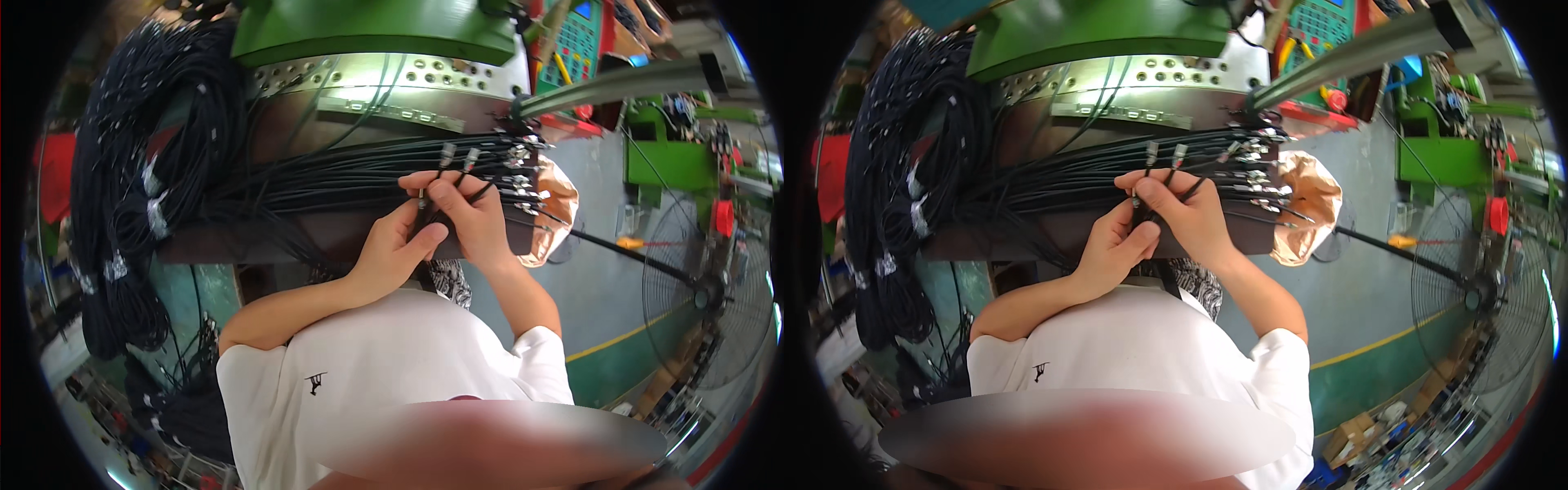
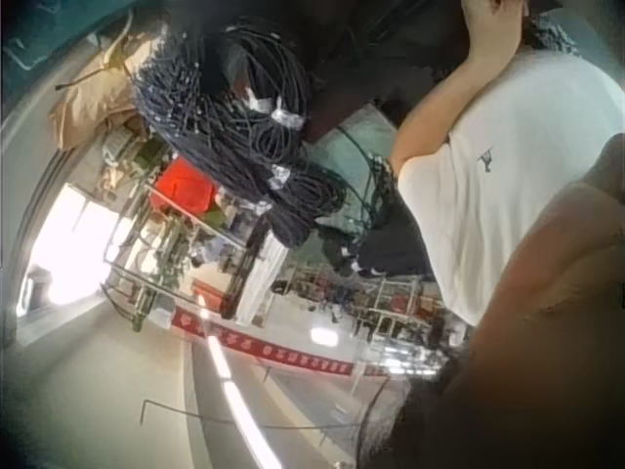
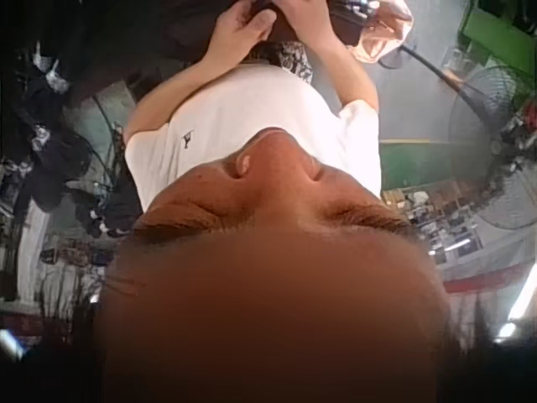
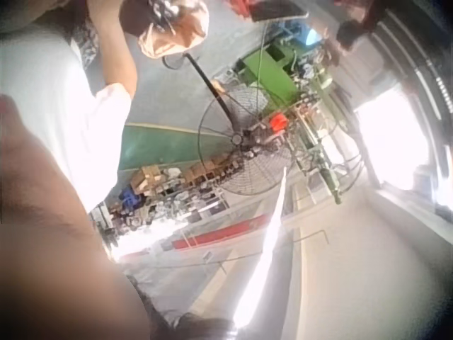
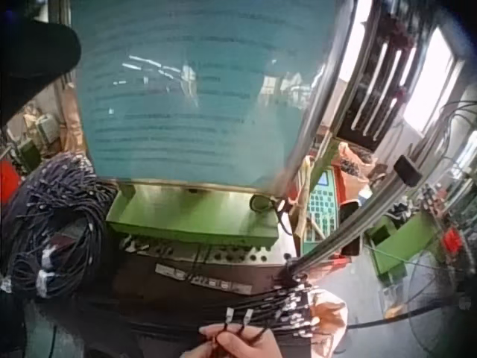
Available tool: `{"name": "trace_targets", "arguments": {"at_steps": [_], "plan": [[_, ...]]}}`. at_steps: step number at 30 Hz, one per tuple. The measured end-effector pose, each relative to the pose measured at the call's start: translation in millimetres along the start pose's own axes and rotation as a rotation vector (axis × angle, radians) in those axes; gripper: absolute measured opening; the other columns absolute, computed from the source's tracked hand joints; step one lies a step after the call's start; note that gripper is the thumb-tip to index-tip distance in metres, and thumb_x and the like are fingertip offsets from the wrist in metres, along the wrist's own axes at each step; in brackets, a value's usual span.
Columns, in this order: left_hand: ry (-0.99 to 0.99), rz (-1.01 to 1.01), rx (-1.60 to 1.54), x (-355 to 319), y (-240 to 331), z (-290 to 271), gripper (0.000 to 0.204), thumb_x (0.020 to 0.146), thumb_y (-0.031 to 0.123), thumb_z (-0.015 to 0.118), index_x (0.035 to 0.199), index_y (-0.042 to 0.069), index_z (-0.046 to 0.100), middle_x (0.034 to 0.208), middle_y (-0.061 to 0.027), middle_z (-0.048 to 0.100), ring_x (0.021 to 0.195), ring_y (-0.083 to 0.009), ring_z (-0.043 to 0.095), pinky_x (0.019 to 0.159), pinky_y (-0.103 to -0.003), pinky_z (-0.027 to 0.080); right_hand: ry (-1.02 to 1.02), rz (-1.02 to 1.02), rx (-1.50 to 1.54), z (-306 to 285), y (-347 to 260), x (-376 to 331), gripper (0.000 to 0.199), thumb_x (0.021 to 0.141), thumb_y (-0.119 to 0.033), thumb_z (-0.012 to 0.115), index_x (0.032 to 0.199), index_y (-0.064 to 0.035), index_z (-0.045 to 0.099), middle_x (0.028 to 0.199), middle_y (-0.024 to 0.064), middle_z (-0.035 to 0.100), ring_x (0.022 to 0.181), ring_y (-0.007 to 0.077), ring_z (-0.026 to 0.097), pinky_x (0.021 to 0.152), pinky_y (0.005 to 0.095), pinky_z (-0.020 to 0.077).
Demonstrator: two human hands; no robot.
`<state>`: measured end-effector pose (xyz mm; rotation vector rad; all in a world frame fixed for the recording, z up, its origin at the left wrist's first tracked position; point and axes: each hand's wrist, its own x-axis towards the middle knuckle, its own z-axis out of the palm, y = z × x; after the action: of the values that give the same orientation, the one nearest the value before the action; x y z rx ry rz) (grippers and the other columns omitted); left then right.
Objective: Assembling cable harnesses by inserting connectors into a jig and organizing wires.
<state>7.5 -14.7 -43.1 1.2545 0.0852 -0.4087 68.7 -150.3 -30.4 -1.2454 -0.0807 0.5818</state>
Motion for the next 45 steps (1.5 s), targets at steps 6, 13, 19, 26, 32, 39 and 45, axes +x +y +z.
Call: {"name": "trace_targets", "arguments": {"at_steps": [6,13,19,26,32,39,45], "plan": [[0.205,-0.06,-0.234,-17.2,7.6,-30.5,0.034,0.1,0.035,0.039,0.102,0.005,0.055,0.056,0.0009,0.046,0.045,-0.0033,0.036,0.043,-0.019,0.03,-0.004,-0.748,-1.197,-18.4,-13.4,75.3,0.023,0.085,-0.017,0.06,0.1,0.001,0.06,0.103,0.0146,0.061,0.098,0.0296,0.057,0.087,0.0367,0.0445],[0.238,-0.145,-0.309,-24.6,2.3,-35.7,0.034,0.1,0.035,0.04,0.101,0.005,0.055,0.058,0.0017,0.047,0.045,-0.0031,0.037,0.043,-0.018,0.031,-0.207,-0.643,-1.324,-32.4,-6.8,77.8,0.019,0.077,-0.004,0.066,0.096,-0.0033,0.061,0.088,0.0102,0.056,0.084,0.0285,0.054,0.074,0.036,0.0452],[0.187,-0.234,-0.331,-26.8,1.7,-34.3,0.03,0.1,0.03,0.041,0.103,0.004,0.054,0.058,0.0016,0.047,0.044,-0.0039,0.037,0.043,-0.018,0.031,-0.097,-1.048,-1.603,0.3,-8.9,70.1,0.028,0.072,-0.008,0.07,0.097,-0.0063,0.059,0.087,0.0059,0.057,0.084,0.0254,0.056,0.071,0.0352,0.0475],[0.252,-0.024,-0.303,-33.9,12.1,-51.2,0.027,0.1,0.024,0.041,0.096,0.001,0.054,0.073,-0.0038,0.057,0.062,-0.0074,0.052,0.058,-0.021,0.044,-0.01,-0.829,-1.112,20.1,15.3,79.1,0.018,0.072,0.002,0.07,0.086,-0.003,0.058,0.09,0.0088,0.064,0.081,0.0275,0.06,0.07,0.0336,0.0484],[0.192,-0.102,-0.422,-32.5,18.2,-51.0,0.031,0.1,0.029,0.04,0.095,0.002,0.054,0.068,-0.0039,0.055,0.056,-0.0078,0.049,0.053,-0.021,0.041,-0.057,-0.775,-1.29,25.6,24.3,76.1,0.022,0.072,0.0,0.069,0.091,-0.0038,0.058,0.098,0.009,0.061,0.084,0.028,0.059,0.07,0.0358,0.0481],[0.039,-0.157,-0.345,-20.1,26.7,-53.6,0.03,0.1,0.026,0.041,0.091,0.001,0.055,0.072,-0.0065,0.059,0.057,-0.0093,0.052,0.053,-0.022,0.043,-0.126,-1.089,-1.471,22.5,-4.9,77.7,0.025,0.069,-0.003,0.068,0.092,-0.0053,0.057,0.09,0.0062,0.058,0.084,0.0254,0.058,0.072,0.0349,0.0475],[0.116,-0.136,-0.338,-22.3,30.4,-65.5,0.035,0.1,0.03,0.041,0.098,-0.001,0.057,0.072,-0.0054,0.059,0.06,-0.0094,0.054,0.057,-0.023,0.045,-0.01,-0.786,-1.198,9.2,18.0,79.2,0.015,0.074,0.003,0.067,0.085,-0.0022,0.057,0.092,0.0104,0.062,0.081,0.0275,0.06,0.07,0.0332,0.0486]]}}
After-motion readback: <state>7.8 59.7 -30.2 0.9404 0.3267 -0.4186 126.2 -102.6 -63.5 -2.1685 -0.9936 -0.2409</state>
